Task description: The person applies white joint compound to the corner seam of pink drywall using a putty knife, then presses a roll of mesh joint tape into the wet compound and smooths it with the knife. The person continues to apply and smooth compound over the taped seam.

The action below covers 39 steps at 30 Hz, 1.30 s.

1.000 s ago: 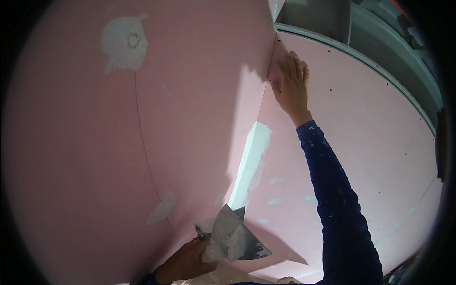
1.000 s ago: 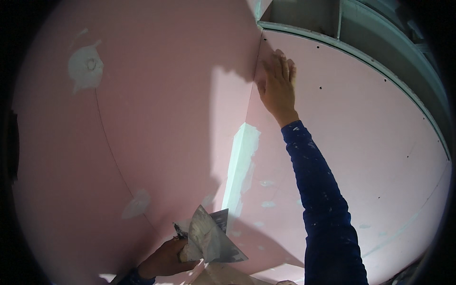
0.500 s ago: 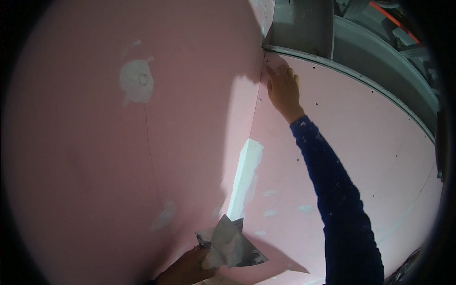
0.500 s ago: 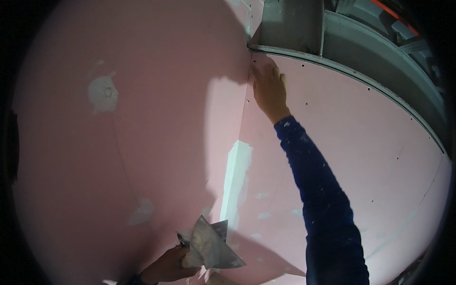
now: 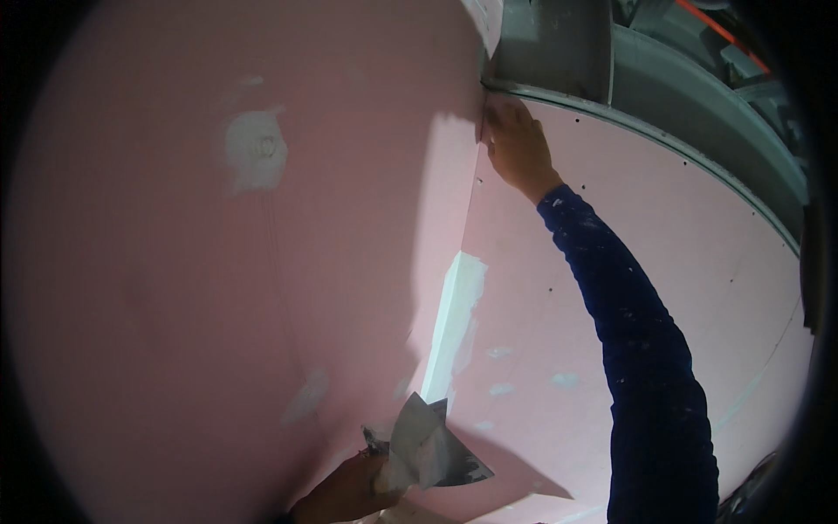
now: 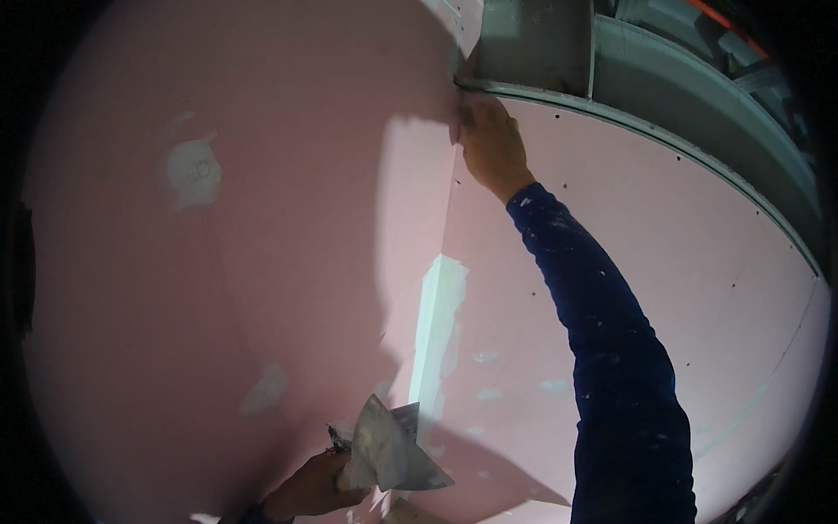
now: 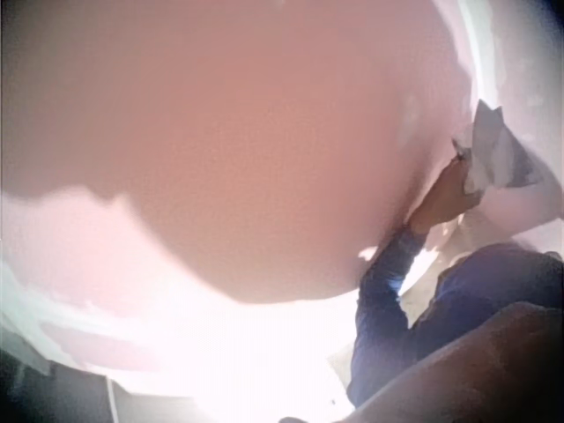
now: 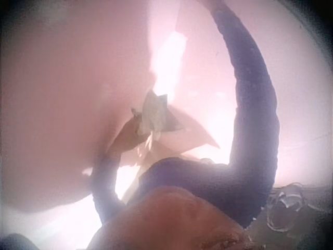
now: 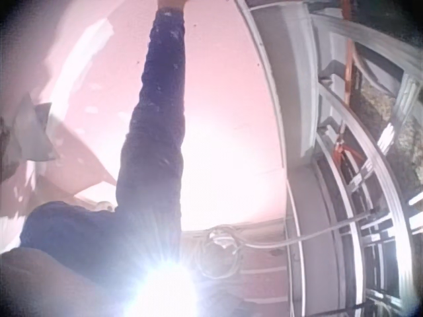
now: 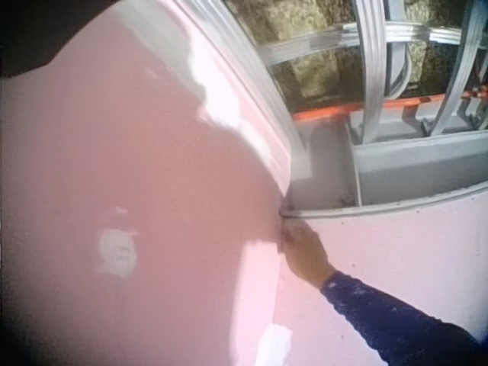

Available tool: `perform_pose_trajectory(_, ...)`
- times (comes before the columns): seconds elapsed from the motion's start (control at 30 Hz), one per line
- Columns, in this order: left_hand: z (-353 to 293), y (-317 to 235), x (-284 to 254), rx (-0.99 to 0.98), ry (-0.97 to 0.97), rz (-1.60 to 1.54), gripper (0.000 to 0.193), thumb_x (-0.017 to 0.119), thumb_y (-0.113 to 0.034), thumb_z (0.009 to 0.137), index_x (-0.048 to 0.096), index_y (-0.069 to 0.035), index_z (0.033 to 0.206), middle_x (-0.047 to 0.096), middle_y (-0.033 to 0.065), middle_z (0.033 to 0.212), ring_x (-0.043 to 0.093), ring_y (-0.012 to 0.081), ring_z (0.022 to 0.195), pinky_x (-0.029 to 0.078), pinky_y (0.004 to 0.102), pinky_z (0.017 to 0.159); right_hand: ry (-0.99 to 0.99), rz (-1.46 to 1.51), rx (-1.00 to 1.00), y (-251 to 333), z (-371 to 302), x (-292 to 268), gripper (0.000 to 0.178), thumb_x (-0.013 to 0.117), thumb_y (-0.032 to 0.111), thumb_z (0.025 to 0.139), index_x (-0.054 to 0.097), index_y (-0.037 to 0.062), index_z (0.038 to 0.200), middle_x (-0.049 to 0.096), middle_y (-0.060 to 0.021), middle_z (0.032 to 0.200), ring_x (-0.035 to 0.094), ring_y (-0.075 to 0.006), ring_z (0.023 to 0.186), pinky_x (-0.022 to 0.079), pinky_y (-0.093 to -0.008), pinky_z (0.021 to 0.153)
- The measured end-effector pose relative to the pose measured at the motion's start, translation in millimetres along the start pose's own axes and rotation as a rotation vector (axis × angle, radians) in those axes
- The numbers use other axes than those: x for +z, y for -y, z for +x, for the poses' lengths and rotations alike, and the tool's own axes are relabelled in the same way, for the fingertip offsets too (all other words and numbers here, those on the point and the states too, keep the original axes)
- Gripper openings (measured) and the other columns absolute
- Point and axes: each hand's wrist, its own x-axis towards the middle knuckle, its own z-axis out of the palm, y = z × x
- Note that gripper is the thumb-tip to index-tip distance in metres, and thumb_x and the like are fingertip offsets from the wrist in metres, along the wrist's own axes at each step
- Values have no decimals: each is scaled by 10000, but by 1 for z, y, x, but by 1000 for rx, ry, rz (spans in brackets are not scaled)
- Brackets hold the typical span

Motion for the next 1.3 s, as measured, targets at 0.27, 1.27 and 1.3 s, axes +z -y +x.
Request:
perform_pose_trajectory(0.27, 3, -6, -6, 2, 33, -124, 453, 705, -285, 890, 593, -7, 1230, 644, 224, 1155, 636, 385, 1042, 509, 445, 904, 87, -19, 10, 0, 1, -5, 354, 635, 112, 843, 637, 35, 1188, 577, -129, 1183, 530, -353, 1200, 490, -491, 873)
perform_pose_trajectory(1.27, -8, -119, -32, -390, 246, -376, 469, 693, -200, 961, 501, -7, 1344, 729, 113, 1104, 715, 150, 903, 561, 266, 677, 169, 2559, 1678, 233, -252, -279, 426, 542, 230, 1062, 446, 14, 1416, 563, -101, 1327, 562, -216, 1222, 481, -384, 1048)
perform_pose_trajectory(1.3, -16, -125, -36, -437, 228, -280, 463, 695, -193, 960, 505, -2, 1336, 732, 116, 1096, 717, 151, 892, 572, 275, 684, 39, 2576, 1605, 214, -235, -266, 433, 546, 237, 1061, 445, 16, 1418, 568, -117, 1333, 584, -244, 1212, 509, -427, 1034)
